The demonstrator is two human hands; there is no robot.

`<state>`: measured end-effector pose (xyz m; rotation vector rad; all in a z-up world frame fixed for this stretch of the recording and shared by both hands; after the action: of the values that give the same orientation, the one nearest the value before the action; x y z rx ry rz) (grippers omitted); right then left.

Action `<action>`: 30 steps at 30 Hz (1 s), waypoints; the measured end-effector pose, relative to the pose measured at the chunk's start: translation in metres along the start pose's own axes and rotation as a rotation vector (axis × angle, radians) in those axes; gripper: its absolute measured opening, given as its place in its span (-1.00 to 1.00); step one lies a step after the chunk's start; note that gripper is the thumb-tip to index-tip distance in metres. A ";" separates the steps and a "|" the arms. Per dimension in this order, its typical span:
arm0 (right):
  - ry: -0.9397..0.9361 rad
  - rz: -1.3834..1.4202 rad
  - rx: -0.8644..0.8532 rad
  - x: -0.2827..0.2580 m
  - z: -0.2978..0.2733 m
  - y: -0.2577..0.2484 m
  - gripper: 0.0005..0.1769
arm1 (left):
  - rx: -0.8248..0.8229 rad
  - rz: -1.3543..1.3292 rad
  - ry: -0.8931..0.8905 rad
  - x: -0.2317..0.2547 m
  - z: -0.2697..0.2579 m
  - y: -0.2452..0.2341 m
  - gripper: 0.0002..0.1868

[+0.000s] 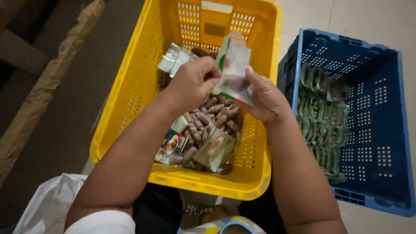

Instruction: Separating strips of sausage bags using scissors and packing them into a yellow plastic crate.

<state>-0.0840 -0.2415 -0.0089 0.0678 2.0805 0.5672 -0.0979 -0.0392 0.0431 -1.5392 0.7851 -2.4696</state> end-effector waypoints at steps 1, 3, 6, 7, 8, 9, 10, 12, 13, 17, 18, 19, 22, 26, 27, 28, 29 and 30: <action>-0.060 0.096 -0.129 0.003 0.006 -0.005 -0.39 | -0.063 0.013 -0.081 0.008 0.002 0.000 -0.90; -0.109 0.194 -0.258 0.008 0.012 -0.009 -0.61 | -0.126 0.023 -0.170 0.014 0.004 0.001 -0.93; -0.158 0.197 0.011 0.010 0.016 -0.016 -0.64 | -0.179 0.123 -0.275 0.008 0.007 0.004 -0.76; -0.194 0.160 0.034 0.010 0.017 -0.016 -0.64 | -0.169 0.073 -0.308 0.008 0.006 0.003 -0.83; -0.229 0.123 0.056 0.010 0.017 -0.015 -0.64 | -0.158 0.022 -0.342 0.008 0.006 0.003 -0.87; -0.226 0.125 0.057 0.010 0.018 -0.015 -0.64 | -0.159 0.022 -0.345 0.000 0.007 0.007 -0.87; -0.230 0.090 0.090 0.010 0.017 -0.015 -0.62 | -0.127 0.057 -0.201 -0.004 0.008 0.009 -0.90; -0.230 0.057 0.126 0.009 0.013 -0.014 -0.60 | -0.099 0.091 -0.059 -0.004 0.008 0.013 -0.85; -0.243 0.119 0.017 0.006 0.010 -0.008 -0.50 | -0.094 0.050 -0.060 -0.001 0.008 0.013 -0.78; -0.230 0.127 -0.048 0.004 0.008 -0.005 -0.67 | 0.062 0.575 0.303 0.007 0.009 0.025 -0.60; -0.230 0.128 -0.047 0.003 0.009 -0.006 -0.67 | 0.060 0.575 0.304 0.010 0.009 0.029 -0.60; -0.249 0.185 -0.122 0.002 0.010 -0.005 -0.68 | 0.133 0.661 0.445 0.018 0.006 0.034 -0.65; -0.236 0.304 -0.188 0.006 0.018 -0.014 -0.72 | 0.201 0.478 0.535 0.022 0.006 0.039 -0.80; -0.182 0.434 -0.145 0.012 0.028 -0.028 -0.81 | 0.126 -0.203 -0.014 0.017 0.012 0.032 -0.64; -0.186 0.436 -0.145 0.009 0.021 -0.022 -0.81 | 0.124 -0.201 -0.012 0.016 0.011 0.029 -0.64; -0.168 0.408 -0.151 0.007 0.013 -0.015 -0.73 | 0.124 -0.539 -0.176 0.011 0.010 0.027 -0.65; -0.148 0.380 -0.157 0.005 0.007 -0.009 -0.63 | 0.124 -0.875 -0.346 0.006 0.008 0.027 -0.64; -0.149 0.382 -0.158 0.005 0.009 -0.011 -0.63 | 0.122 -0.873 -0.347 0.004 0.009 0.027 -0.64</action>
<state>-0.0778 -0.2467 -0.0212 0.4106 1.8794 0.9265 -0.0965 -0.0670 0.0356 -2.5430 -0.1518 -2.5037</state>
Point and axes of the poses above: each hand's wrist, its own z-axis towards the middle knuckle, its own y-axis out of the palm, x = y × z, the point moved 3 cm from there along z, towards the middle knuckle, and after that the axes turned 2 degrees about y, right-handed, at the moved point
